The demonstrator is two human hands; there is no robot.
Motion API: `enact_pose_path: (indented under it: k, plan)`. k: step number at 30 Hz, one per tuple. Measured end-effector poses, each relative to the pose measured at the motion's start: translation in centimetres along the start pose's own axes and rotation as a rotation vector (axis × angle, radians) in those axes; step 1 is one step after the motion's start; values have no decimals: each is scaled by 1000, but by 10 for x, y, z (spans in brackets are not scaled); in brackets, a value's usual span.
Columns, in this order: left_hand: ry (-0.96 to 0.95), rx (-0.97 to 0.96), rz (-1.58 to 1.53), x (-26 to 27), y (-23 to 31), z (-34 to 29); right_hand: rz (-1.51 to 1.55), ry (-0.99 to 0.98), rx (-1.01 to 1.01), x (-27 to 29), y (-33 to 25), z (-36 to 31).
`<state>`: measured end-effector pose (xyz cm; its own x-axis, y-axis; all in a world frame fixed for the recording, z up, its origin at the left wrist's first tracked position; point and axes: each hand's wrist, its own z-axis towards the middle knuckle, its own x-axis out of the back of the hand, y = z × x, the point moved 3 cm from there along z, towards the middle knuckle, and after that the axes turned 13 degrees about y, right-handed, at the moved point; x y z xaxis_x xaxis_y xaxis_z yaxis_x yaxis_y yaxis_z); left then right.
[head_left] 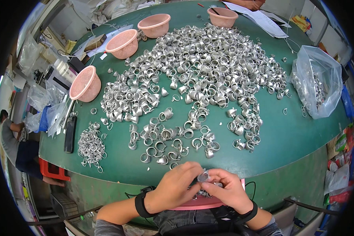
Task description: Sorting and inspecting a large quantity of small circular metal components on a workbench.
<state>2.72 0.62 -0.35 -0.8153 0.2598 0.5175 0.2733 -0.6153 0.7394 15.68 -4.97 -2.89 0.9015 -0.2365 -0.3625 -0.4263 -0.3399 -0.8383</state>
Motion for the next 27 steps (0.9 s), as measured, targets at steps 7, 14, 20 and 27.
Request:
enact_pose_path:
  k: [7,14,20,27]
  plan:
    - [37,594,-741,7,-4,-8,-297,55,211,0,-15,-4]
    - [-333,679,-940,0,-20,-6,-321,-92,137,0,-17,-7]
    - [-269,787,-969,-1,-23,-1,-105,-149,-74,5,-14,-3]
    - [-366,603,-810,-10,-26,12,-73,-317,-229,3,-20,-5]
